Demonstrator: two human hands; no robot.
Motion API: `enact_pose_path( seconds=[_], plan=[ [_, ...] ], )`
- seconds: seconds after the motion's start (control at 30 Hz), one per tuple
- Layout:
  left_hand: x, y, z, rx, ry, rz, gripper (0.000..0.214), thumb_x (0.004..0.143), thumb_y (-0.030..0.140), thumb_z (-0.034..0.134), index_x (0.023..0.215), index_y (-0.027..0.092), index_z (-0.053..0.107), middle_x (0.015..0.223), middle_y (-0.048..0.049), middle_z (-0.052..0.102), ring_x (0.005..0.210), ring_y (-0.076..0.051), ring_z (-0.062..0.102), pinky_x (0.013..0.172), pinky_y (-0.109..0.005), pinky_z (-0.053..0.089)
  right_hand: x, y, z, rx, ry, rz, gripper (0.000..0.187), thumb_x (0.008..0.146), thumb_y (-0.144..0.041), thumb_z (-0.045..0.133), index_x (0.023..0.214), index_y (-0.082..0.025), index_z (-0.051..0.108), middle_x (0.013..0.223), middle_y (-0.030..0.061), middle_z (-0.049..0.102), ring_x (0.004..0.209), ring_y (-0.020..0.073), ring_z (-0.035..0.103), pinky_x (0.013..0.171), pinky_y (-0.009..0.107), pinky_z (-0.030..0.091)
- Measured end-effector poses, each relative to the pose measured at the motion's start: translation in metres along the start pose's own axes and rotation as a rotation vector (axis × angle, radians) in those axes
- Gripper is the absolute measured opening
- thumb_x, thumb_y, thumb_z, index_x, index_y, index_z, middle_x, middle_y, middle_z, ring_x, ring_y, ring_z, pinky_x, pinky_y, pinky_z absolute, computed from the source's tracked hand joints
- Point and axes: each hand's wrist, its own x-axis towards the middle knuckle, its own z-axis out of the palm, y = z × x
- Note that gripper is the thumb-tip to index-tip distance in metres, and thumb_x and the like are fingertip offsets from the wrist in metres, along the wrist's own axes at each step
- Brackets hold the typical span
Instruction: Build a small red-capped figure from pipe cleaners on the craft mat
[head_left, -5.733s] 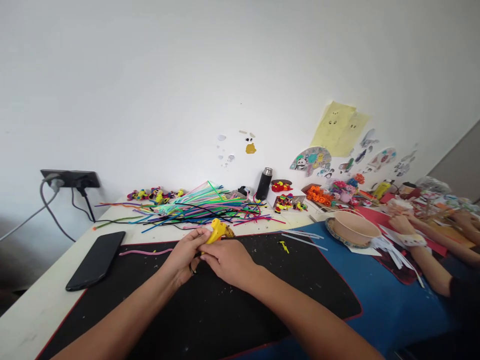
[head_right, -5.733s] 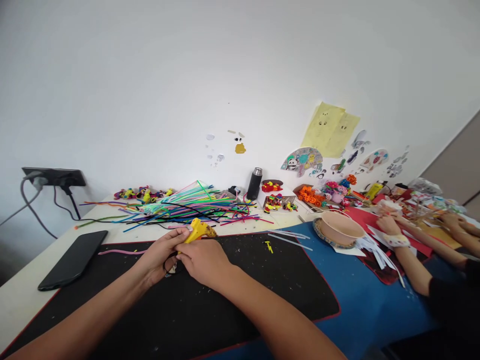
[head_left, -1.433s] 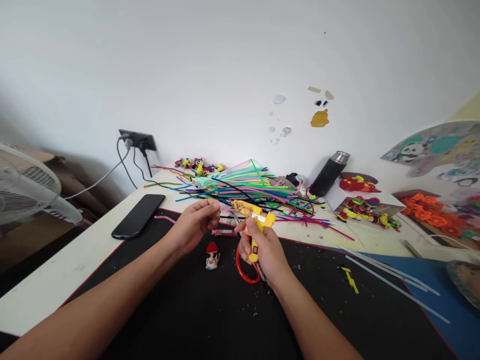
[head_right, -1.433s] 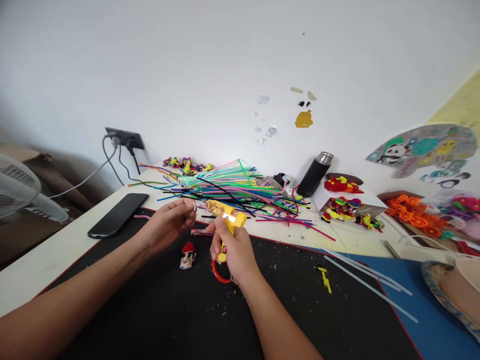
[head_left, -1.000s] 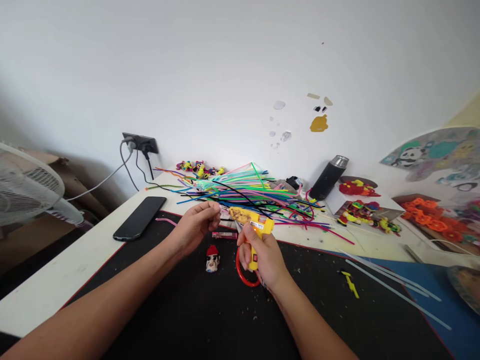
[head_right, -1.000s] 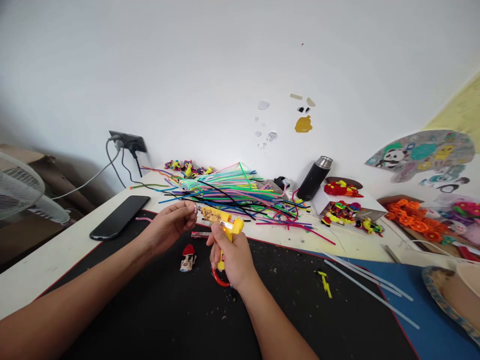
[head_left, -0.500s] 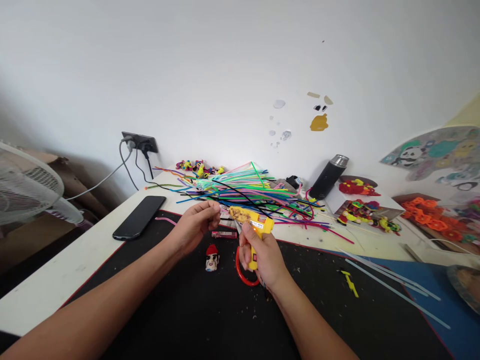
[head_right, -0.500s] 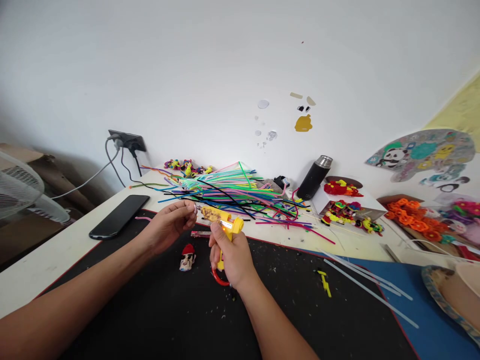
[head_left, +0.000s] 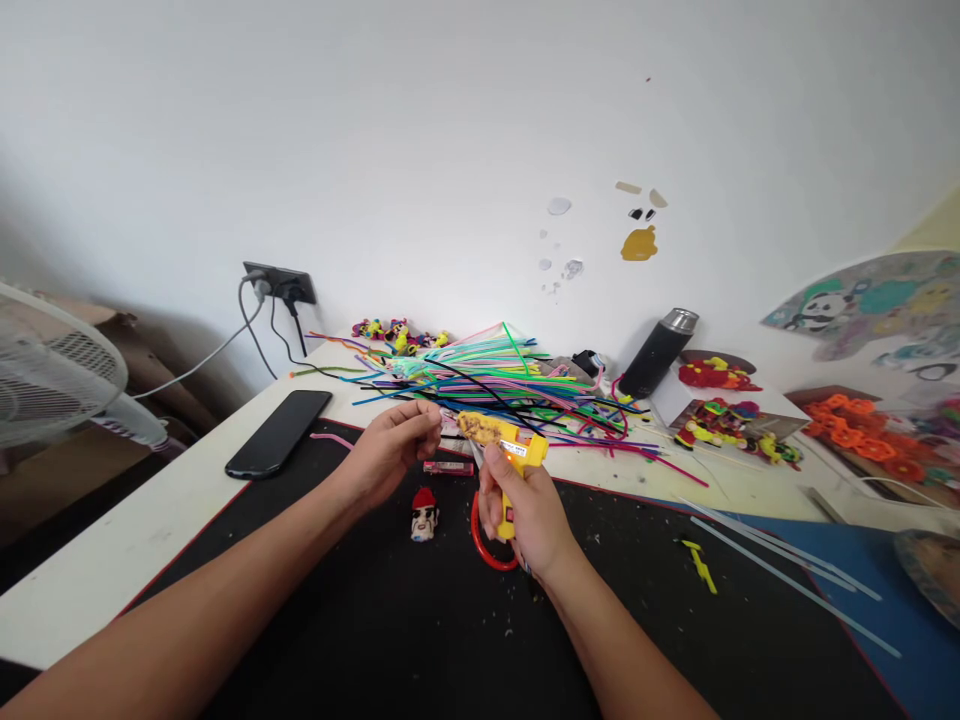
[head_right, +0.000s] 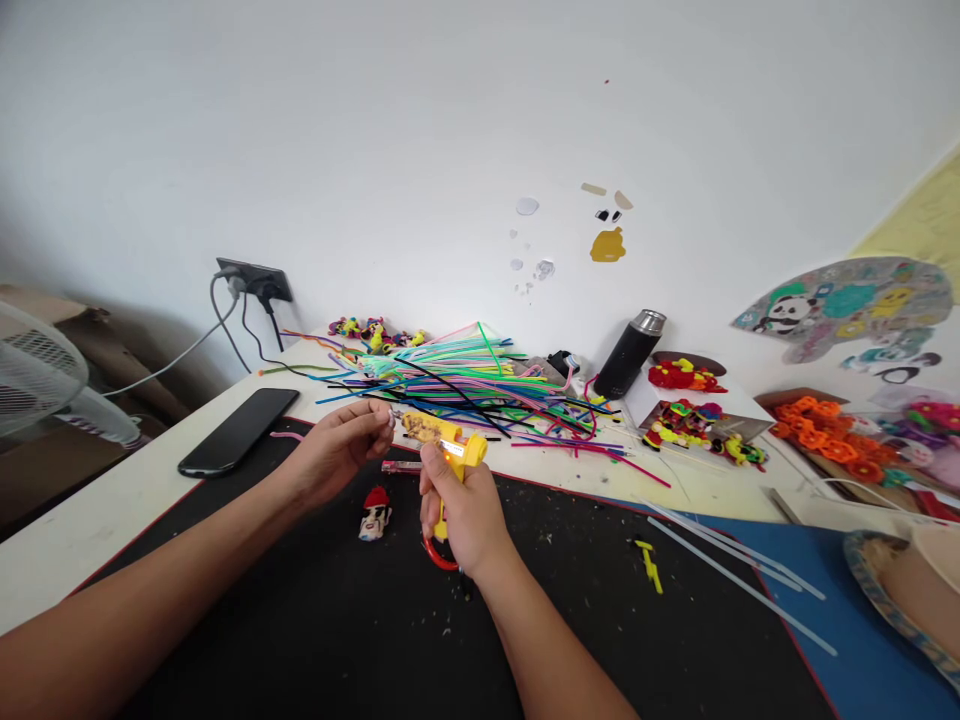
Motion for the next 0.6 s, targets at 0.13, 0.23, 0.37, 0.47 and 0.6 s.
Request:
enact_pose_path(
  seconds=[0.13,0.23,0.37,0.47,0.6],
  plan=[
    [-0.0003,0.0015,0.0017,-0.005,0.012,-0.002,0.031,0.073,0.038,0.087,0.072,0.016,0.065,0.060,0.0033,0.053,0.054,-0.009,0.043,0.054,-0.023,0.032,0.0001,-0.0004,-0.0004,-0.015,0.003,0.004,0.061,0.080,-0.075,0.071,0.061,-0.019,0.056,0.037,-0.0050,0.045,0.032,0.0099,0.045,0.037,0.021,0.031],
    [-0.0002,0.0012,0.0012,0.000,0.008,0.000,0.030,0.074,0.038,0.086,0.072,0.016,0.065,0.060,0.0031,0.053,0.054,-0.009,0.043,0.054,-0.023,0.033,0.0007,-0.0004,-0.0007,-0.013,-0.002,-0.002,0.061,0.079,-0.076,0.071,0.061,-0.019,0.056,0.037,-0.0049,0.044,0.031,0.0101,0.044,0.037,0.022,0.031],
    [0.0005,-0.0006,-0.0011,0.003,0.004,0.002,0.028,0.075,0.037,0.085,0.074,0.016,0.066,0.061,0.0030,0.053,0.055,-0.009,0.043,0.055,-0.023,0.034,0.0011,0.0000,-0.0005,-0.016,-0.008,0.000,0.062,0.079,-0.077,0.070,0.060,-0.020,0.055,0.037,-0.0050,0.044,0.032,0.0105,0.044,0.037,0.022,0.032],
    [0.0007,-0.0006,-0.0013,0.000,0.004,0.002,0.028,0.075,0.037,0.085,0.075,0.016,0.066,0.062,0.0029,0.054,0.055,-0.009,0.043,0.055,-0.023,0.034,0.0014,0.0013,-0.0006,-0.016,-0.004,0.003,0.060,0.080,-0.075,0.070,0.061,-0.020,0.055,0.037,-0.0052,0.044,0.032,0.0105,0.045,0.037,0.022,0.032],
    [0.0005,0.0013,0.0005,0.003,0.008,0.010,0.030,0.075,0.038,0.086,0.074,0.016,0.066,0.061,0.0027,0.053,0.055,-0.009,0.043,0.055,-0.023,0.034,0.0020,0.0034,-0.0015,-0.013,-0.003,0.001,0.060,0.081,-0.075,0.070,0.061,-0.020,0.055,0.036,-0.0052,0.044,0.032,0.0103,0.044,0.037,0.022,0.031]
  ],
)
